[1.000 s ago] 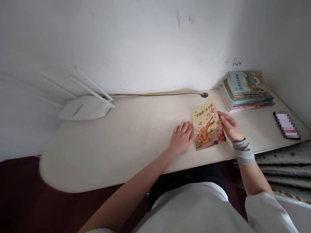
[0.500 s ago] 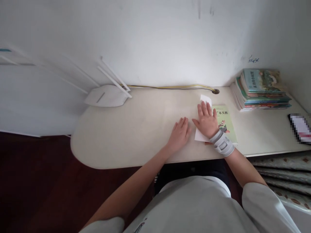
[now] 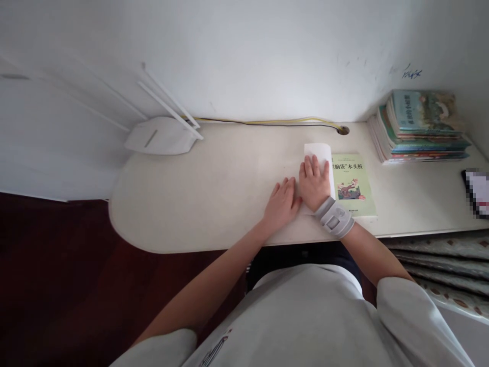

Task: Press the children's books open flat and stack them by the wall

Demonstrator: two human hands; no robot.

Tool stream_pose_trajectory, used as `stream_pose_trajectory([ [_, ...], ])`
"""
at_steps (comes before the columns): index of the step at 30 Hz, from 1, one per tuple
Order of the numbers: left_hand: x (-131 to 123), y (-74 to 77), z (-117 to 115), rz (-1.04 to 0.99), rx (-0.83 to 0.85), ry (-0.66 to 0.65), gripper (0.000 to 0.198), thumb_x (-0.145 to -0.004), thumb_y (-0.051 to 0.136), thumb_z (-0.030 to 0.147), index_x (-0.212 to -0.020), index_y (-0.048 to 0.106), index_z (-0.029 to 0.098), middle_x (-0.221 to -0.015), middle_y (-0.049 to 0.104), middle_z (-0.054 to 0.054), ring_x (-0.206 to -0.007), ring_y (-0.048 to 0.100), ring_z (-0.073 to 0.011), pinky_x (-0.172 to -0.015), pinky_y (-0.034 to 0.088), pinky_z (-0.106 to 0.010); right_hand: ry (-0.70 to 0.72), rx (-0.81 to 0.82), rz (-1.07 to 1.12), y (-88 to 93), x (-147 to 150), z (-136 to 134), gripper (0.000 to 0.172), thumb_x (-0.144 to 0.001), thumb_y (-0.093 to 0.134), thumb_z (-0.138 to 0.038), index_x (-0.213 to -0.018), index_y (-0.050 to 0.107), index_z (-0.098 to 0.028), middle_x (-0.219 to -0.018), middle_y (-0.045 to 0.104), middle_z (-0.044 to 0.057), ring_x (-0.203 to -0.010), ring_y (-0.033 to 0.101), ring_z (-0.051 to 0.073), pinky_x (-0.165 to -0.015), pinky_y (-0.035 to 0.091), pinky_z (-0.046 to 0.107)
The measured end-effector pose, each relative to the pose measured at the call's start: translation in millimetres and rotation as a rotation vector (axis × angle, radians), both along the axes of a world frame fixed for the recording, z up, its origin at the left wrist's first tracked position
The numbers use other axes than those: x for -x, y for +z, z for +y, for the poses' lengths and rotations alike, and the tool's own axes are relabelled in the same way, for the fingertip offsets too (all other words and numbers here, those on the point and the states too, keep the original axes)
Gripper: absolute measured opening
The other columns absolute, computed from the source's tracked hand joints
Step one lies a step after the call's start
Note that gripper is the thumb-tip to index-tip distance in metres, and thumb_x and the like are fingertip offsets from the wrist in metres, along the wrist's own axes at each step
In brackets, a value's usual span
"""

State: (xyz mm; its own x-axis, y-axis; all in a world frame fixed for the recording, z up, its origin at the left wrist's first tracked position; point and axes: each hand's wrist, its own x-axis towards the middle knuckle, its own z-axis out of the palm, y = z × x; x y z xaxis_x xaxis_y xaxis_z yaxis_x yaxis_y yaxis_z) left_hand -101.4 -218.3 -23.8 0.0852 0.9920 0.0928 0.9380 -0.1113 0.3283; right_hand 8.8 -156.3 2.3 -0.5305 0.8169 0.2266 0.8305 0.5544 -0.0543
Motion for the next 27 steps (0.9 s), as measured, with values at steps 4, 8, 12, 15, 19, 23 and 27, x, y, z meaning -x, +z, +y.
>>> stream_pose_trajectory([
  [4, -1.4, 0.3, -1.2, 0.061, 0.007, -0.002, 0.058, -0.092, 0.03, 0.035, -0.139, 0.029, 0.001, -0.145, 0.036, -0.018, -0.137, 0.026, -0.028, -0.113, 0.019, -0.045, 0.002, 0.012, 0.008, 5.1, 2.2, 0.8, 0.048, -0.091, 0.03, -0.019, -0.135, 0.042, -0.007, -0.147, 0.032, 0.018, -0.138, 0.022, 0.032, -0.109, 0.013, 0.058],
  [8, -1.2, -0.4, -1.2, 0.093, 0.025, -0.005, 0.06, -0.093, 0.028, 0.038, -0.142, 0.026, 0.004, -0.147, 0.034, -0.016, -0.139, 0.023, -0.0269, -0.114, 0.017, -0.043, -0.027, 0.073, 0.056, 11.2, -6.5, 26.6, 0.056, -0.086, 0.045, -0.028, -0.138, 0.038, -0.01, -0.15, 0.024, 0.019, -0.139, 0.017, 0.034, -0.108, 0.016, 0.058],
  [12, -0.2, -0.3, -0.9, 0.087, 0.037, -0.002, 0.059, -0.093, 0.028, 0.037, -0.143, 0.024, 0.006, -0.148, 0.033, -0.014, -0.139, 0.023, -0.0263, -0.114, 0.016, -0.043, -0.064, 0.207, 0.144, 6.1, -20.6, 60.1, 0.076, -0.077, 0.058, -0.04, -0.142, 0.029, -0.014, -0.152, 0.019, 0.019, -0.139, 0.013, 0.039, -0.104, 0.024, 0.058],
  [15, -0.5, 1.5, -1.2, 0.075, 0.04, -0.003, 0.058, -0.094, 0.026, 0.038, -0.143, 0.025, 0.007, -0.148, 0.033, -0.013, -0.139, 0.023, -0.0264, -0.114, 0.016, -0.044, -0.074, 0.237, 0.191, -0.3, -25.5, 67.1, 0.08, -0.075, 0.059, -0.04, -0.143, 0.027, -0.015, -0.151, 0.018, 0.018, -0.139, 0.012, 0.038, -0.105, 0.026, 0.056],
  [19, -2.0, 3.4, -1.8, 0.06, 0.033, -0.006, 0.062, -0.094, 0.023, 0.043, -0.143, 0.023, 0.006, -0.148, 0.032, -0.014, -0.139, 0.023, -0.027, -0.114, 0.016, -0.044, -0.12, 0.246, 0.133, 1.5, -19.8, 54.7, 0.08, -0.073, 0.061, -0.036, -0.143, 0.028, -0.015, -0.151, 0.018, 0.018, -0.138, 0.013, 0.041, -0.104, 0.026, 0.056],
  [23, -2.8, 3.2, -2.1, 0.063, 0.035, 0.012, 0.064, -0.093, 0.026, 0.045, -0.143, 0.023, 0.006, -0.149, 0.03, -0.014, -0.139, 0.023, -0.0264, -0.114, 0.016, -0.043, -0.098, 0.218, 0.07, 7.9, -9.7, 48.4, 0.077, -0.073, 0.06, -0.034, -0.142, 0.029, -0.015, -0.152, 0.017, 0.019, -0.138, 0.013, 0.043, -0.102, 0.026, 0.057],
  [27, -2.6, 2.4, -2.3, 0.078, 0.035, 0.007, 0.062, -0.093, 0.027, 0.044, -0.143, 0.024, 0.007, -0.149, 0.03, -0.015, -0.138, 0.024, -0.0265, -0.113, 0.016, -0.044, -0.079, 0.228, 0.02, 9.2, -6.3, 62.0, 0.075, -0.075, 0.058, -0.035, -0.141, 0.03, -0.013, -0.151, 0.018, 0.02, -0.138, 0.012, 0.041, -0.102, 0.025, 0.056],
])
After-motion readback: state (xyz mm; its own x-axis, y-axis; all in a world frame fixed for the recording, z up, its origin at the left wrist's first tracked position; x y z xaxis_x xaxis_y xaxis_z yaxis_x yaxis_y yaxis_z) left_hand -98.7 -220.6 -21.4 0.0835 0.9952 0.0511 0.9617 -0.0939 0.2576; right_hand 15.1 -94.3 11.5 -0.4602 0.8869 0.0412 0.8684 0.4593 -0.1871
